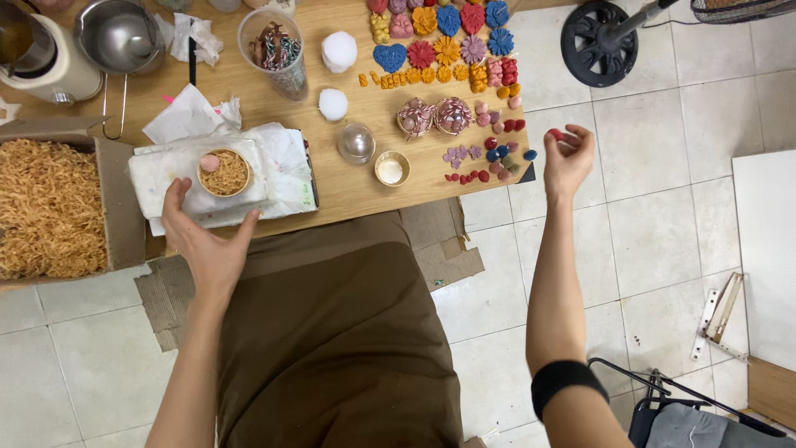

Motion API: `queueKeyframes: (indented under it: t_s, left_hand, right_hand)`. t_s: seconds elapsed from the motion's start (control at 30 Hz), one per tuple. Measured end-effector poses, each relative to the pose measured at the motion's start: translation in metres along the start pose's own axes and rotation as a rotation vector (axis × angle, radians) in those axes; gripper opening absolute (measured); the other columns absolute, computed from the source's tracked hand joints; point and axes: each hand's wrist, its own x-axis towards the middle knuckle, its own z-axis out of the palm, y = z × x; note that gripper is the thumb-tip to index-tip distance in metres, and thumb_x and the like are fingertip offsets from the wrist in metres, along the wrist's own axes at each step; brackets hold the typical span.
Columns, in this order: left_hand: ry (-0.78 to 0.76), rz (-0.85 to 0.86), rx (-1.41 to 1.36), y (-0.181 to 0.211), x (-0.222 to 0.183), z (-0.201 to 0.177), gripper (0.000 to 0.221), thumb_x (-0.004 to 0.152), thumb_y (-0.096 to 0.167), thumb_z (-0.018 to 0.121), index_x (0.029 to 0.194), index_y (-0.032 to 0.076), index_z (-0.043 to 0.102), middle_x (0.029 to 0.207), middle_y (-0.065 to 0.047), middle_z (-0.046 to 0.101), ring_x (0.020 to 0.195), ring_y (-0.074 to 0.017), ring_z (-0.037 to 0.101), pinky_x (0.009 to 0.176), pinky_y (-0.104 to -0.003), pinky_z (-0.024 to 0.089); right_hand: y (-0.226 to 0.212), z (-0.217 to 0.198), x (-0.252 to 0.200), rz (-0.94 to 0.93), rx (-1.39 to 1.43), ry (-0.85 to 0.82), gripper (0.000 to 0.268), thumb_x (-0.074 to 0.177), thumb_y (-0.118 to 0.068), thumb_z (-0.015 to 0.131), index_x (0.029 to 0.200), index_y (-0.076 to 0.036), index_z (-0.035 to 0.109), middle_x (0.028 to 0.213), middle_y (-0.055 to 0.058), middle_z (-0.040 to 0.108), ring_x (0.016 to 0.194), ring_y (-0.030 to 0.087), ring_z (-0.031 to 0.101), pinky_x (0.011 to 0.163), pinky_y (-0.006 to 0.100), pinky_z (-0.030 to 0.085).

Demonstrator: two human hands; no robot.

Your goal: The person prepares decorative wax melts by placing small wax figurines into a container, filling it with shredded wax, and then arranging various colorful small wax shapes on top of the shredded wax.

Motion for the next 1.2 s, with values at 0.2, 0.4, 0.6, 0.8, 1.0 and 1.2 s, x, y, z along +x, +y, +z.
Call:
queueKeyframes:
  t_s: [0.2,0.4,0.6,0.8,1.0,1.2]
  left_hand:
    - [-0.012,0.063,-0.021,-0.007,0.019,0.009,0.112,0.082,0.026,0.098,0.162,0.002,0.024,0.161,-0.023,0.042,0.151,-0.0379,0.037,0.125,-0.052,0.024]
    - [-0.017,0.078,-0.100,-0.013,0.023,0.020,0.112,0.082,0.026,0.095,0.164,0.004,0.021,0.160,-0.023,0.048,0.150,-0.0390,0.039,0.125,-0.055,0.021]
    - [0.022,0.021,-0.125,-0.018,0.027,0.037,0.112,0.081,0.027,0.096,0.161,0.003,0.021,0.149,-0.024,0.051,0.143,-0.0433,0.039,0.121,-0.058,0.017]
    - [0.119,-0.031,-0.281,-0.015,0.023,0.046,0.109,0.076,0.031,0.093,0.159,0.009,0.025,0.147,-0.017,0.055,0.139,-0.0349,0.045,0.121,-0.057,0.025]
    - [0.099,0.007,-0.284,-0.016,0.025,0.046,0.109,0.077,0.027,0.091,0.160,0.011,0.022,0.150,-0.015,0.054,0.147,-0.0320,0.043,0.121,-0.066,0.011]
    - [0.083,0.004,-0.322,-0.013,0.024,0.038,0.110,0.078,0.026,0.089,0.161,0.011,0.019,0.145,-0.008,0.058,0.143,-0.0309,0.047,0.122,-0.064,0.014]
  right_hand:
    - [-0.068,0.035,-0.092,0.061,0.278,-0.254,0.033,0.090,0.002,0.074,0.119,-0.002,0.058,0.106,0.007,0.069,0.089,0.014,0.070,0.075,0.026,0.057]
    - [-0.162,0.107,-0.169,0.131,0.442,-0.581,0.046,0.086,-0.003,0.078,0.126,-0.004,0.056,0.111,0.006,0.068,0.101,0.012,0.070,0.090,0.027,0.061]
    - [-0.236,0.164,-0.184,0.044,0.430,-0.760,0.037,0.088,-0.006,0.082,0.120,-0.003,0.062,0.105,0.004,0.069,0.093,0.009,0.067,0.084,0.023,0.057]
    - [-0.277,0.206,-0.180,-0.191,0.261,-0.786,0.025,0.088,-0.010,0.083,0.109,-0.003,0.072,0.096,0.002,0.073,0.080,0.006,0.066,0.073,0.022,0.056]
    - [-0.307,0.223,-0.181,-0.243,0.145,-0.833,0.027,0.087,-0.010,0.080,0.112,-0.004,0.072,0.094,0.003,0.077,0.080,0.009,0.070,0.074,0.025,0.057]
    - [-0.327,0.238,-0.183,-0.491,0.144,-0.910,0.035,0.083,-0.006,0.081,0.116,-0.003,0.069,0.107,0.007,0.076,0.092,0.016,0.076,0.083,0.030,0.059]
